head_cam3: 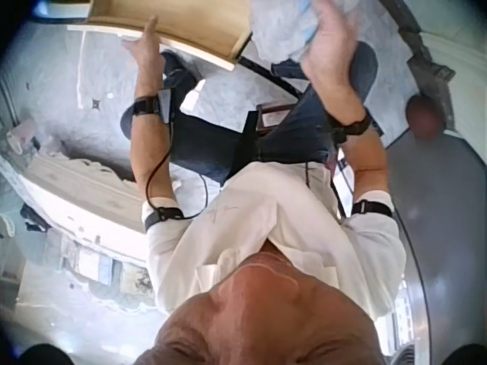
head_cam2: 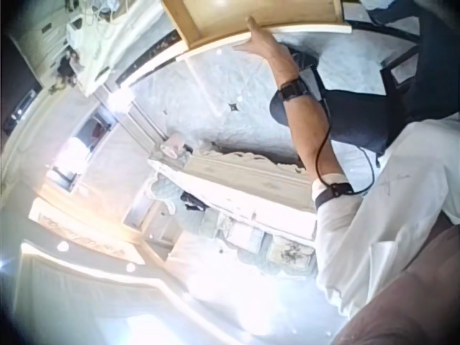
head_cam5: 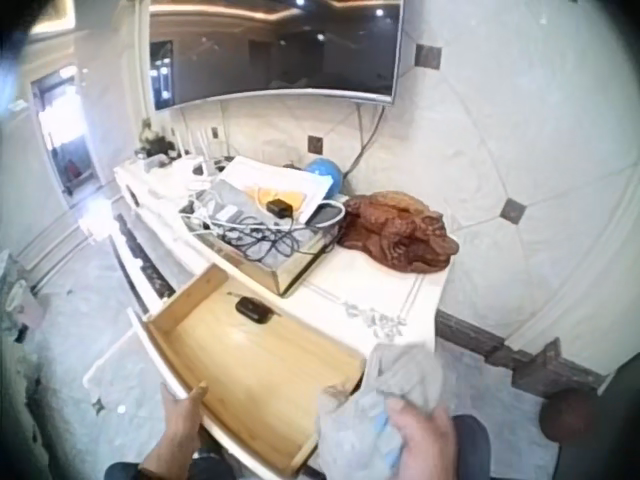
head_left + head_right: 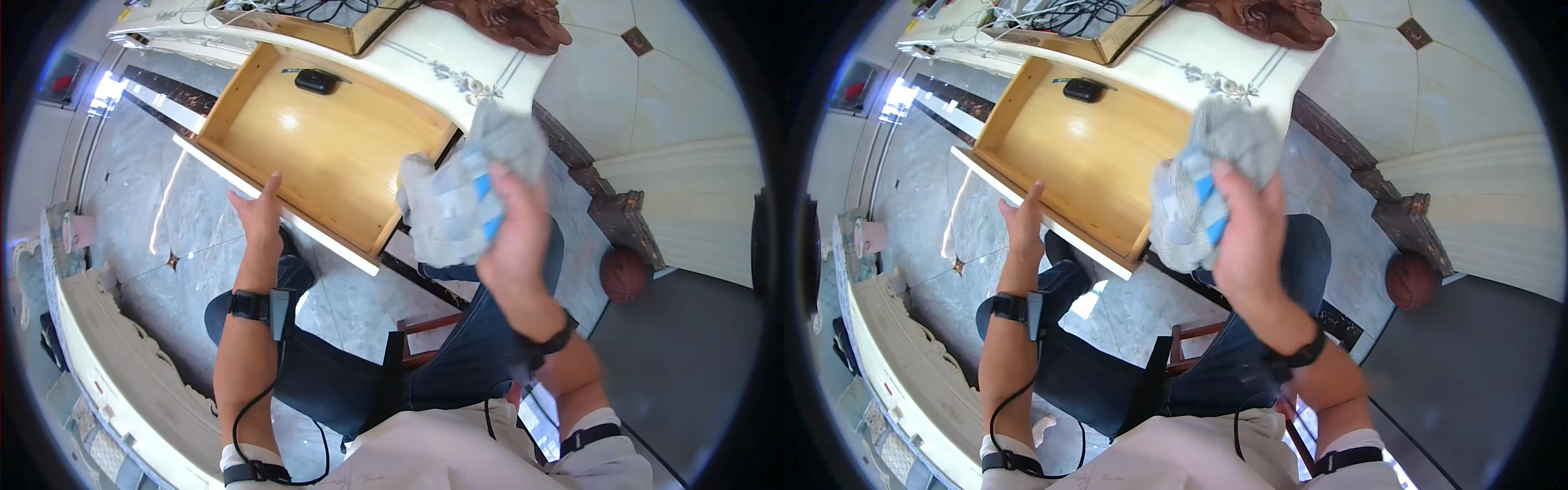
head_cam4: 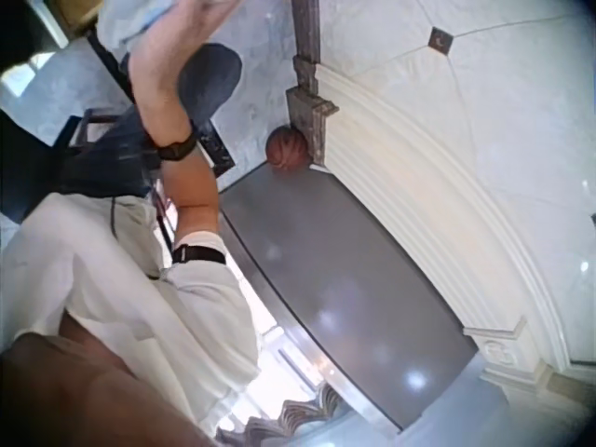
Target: Cleaning the inside and edges of a wooden drawer using a cloth.
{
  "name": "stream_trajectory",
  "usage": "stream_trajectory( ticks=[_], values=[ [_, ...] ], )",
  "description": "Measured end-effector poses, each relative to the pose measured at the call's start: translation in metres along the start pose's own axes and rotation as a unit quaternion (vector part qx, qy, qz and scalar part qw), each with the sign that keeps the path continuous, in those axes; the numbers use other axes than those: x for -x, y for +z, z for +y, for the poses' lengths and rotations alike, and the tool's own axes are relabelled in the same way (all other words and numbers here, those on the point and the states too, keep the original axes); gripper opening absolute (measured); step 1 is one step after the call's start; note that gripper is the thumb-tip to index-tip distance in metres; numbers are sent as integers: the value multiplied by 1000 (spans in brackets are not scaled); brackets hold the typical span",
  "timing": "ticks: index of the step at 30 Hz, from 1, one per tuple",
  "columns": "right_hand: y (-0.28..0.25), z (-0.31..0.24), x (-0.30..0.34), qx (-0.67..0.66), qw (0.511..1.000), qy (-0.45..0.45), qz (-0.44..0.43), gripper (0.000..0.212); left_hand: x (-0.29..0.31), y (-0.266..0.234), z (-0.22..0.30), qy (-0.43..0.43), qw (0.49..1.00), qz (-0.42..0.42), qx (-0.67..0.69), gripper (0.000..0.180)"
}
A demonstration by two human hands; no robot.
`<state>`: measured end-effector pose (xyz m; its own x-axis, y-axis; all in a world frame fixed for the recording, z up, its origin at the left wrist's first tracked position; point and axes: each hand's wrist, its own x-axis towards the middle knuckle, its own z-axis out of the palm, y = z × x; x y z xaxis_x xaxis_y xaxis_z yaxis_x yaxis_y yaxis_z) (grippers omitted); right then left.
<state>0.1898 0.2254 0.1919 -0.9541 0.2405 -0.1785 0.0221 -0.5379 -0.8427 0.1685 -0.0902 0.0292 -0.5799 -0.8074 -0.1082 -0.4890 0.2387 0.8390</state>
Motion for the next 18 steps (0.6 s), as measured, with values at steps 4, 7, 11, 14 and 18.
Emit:
stream_trajectory(
  ticks=[4, 7, 11, 14, 18],
  values=[
    [-50, 132, -18, 157, 985, 32, 68, 43, 13, 9, 28, -75, 943, -210, 246, 51],
    [-46, 162, -2, 393, 918, -16, 50, 59, 26, 7, 43, -141, 950, -170, 219, 49],
    [-46, 197, 57, 430, 900, 7, -70, 77, -6, -6, 1, -111, 950, -163, 242, 59],
    [-42, 175, 33, 484, 872, 73, -10, 75, 31, 2, 39, -161, 949, -172, 208, 60],
    [-28, 160, 4, 524, 844, 104, 52, 72, 25, -3, 41, -151, 955, -190, 171, 57]
  ],
)
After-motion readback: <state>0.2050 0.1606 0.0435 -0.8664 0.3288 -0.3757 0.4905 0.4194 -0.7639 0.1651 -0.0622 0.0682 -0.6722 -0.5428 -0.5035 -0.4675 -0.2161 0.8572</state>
